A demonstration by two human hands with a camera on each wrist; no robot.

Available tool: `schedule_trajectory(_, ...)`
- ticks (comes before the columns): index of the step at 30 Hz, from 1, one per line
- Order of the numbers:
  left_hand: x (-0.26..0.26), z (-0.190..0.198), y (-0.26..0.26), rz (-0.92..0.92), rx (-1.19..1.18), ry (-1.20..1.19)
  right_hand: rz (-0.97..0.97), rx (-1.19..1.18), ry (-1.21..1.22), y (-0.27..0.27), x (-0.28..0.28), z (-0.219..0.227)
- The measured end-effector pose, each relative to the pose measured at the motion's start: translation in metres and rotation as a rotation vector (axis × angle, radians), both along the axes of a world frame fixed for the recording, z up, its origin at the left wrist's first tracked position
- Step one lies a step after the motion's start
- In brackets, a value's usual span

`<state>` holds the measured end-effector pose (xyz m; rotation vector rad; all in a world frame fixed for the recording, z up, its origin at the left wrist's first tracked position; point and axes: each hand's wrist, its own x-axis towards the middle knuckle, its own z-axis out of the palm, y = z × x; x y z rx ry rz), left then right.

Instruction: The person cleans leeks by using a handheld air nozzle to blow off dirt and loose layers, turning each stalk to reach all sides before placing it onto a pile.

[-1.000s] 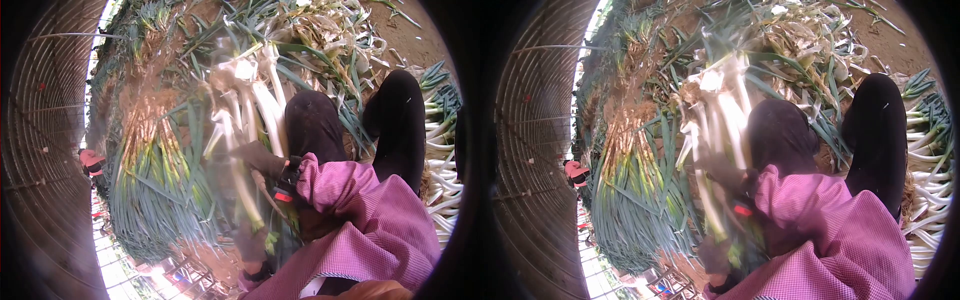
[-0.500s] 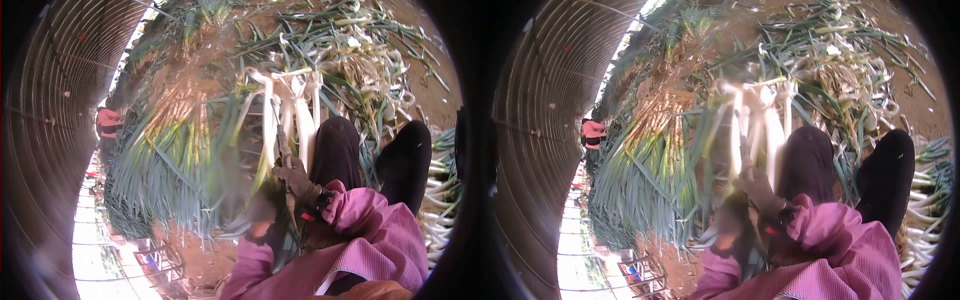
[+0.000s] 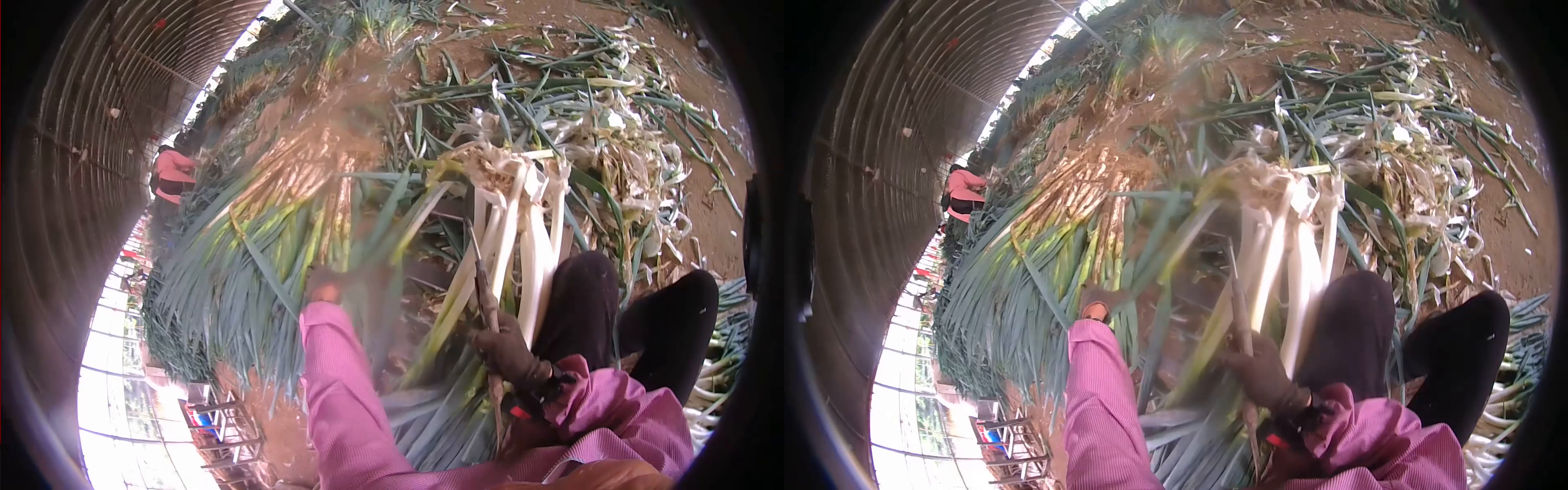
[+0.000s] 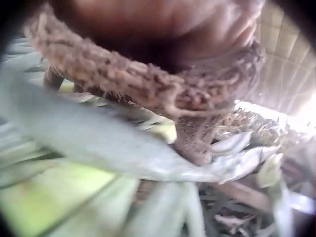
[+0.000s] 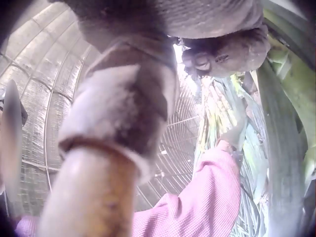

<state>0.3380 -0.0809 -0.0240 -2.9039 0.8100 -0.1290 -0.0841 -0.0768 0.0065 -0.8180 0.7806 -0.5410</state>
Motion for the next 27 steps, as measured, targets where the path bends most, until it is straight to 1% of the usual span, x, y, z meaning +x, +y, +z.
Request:
schedule_trajectory(2, 0.011, -0.023, -0.019, 0.055, 0.03, -0.143, 0.029, 0.004, 0.042, -0.002, 0.003, -0.004)
schedule_trajectory(3, 0.011, -0.026, -0.023, 0.081, 0.057, -0.221, 0.01, 0.052, 0.007, -0.003, 0.005, 0.004)
schedule_trajectory(4, 0.013, -0.025, -0.021, 0.075, 0.063, -0.109, 0.038, 0.061, 0.011, -0.003, 0.006, 0.004)
schedule_trajectory(6, 0.007, -0.008, -0.023, 0.058, 0.067, 0.11, 0.087, 0.073, 0.015, -0.004, 0.005, 0.007)
schedule_trajectory(7, -0.002, -0.008, -0.025, 0.035, 0.042, 0.1, 0.099, 0.076, 0.005, -0.006, 0.004, 0.01)
schedule_trajectory(9, -0.035, -0.023, -0.015, 0.001, 0.012, 0.09, 0.132, 0.104, -0.007, -0.003, 0.006, 0.014)
schedule_trajectory(10, -0.067, -0.019, -0.006, -0.027, 0.026, 0.114, 0.171, 0.132, 0.038, -0.001, 0.009, 0.015)
schedule_trajectory(11, -0.112, -0.004, 0.001, -0.055, 0.033, 0.137, 0.146, 0.14, 0.053, 0.008, 0.017, 0.005)
schedule_trajectory(12, -0.145, 0.005, 0.006, -0.084, 0.035, 0.158, 0.121, 0.142, 0.067, 0.015, 0.024, -0.002)
schedule_trajectory(15, -0.192, 0.002, 0.027, -0.354, -0.138, -0.104, 0.26, 0.141, -0.037, 0.024, 0.019, 0.014)
schedule_trajectory(18, -0.223, -0.002, 0.045, -0.617, -0.342, -0.365, 0.209, -0.128, -0.09, 0.034, 0.015, 0.004)
schedule_trajectory(19, -0.225, -0.001, 0.049, -0.623, -0.356, -0.312, 0.194, -0.047, -0.06, 0.033, 0.014, 0.005)
schedule_trajectory(20, -0.226, 0.0, 0.053, -0.632, -0.369, -0.261, 0.185, -0.055, -0.059, 0.031, 0.012, 0.008)
schedule_trajectory(22, -0.226, -0.001, 0.068, -0.656, -0.282, -0.244, 0.18, -0.062, -0.07, 0.032, 0.009, 0.011)
schedule_trajectory(23, -0.228, -0.003, 0.076, -0.667, -0.189, -0.277, 0.182, -0.068, -0.079, 0.034, 0.008, 0.009)
schedule_trajectory(24, -0.229, -0.008, 0.085, -0.677, -0.098, -0.308, 0.194, -0.08, -0.096, 0.036, 0.012, -0.002)
schedule_trajectory(26, -0.217, -0.042, 0.103, -0.596, -0.035, -0.566, 0.243, -0.056, -0.138, 0.037, 0.012, -0.005)
schedule_trajectory(27, -0.222, -0.038, 0.102, -0.551, -0.004, -0.692, 0.284, -0.016, -0.163, 0.036, 0.009, 0.002)
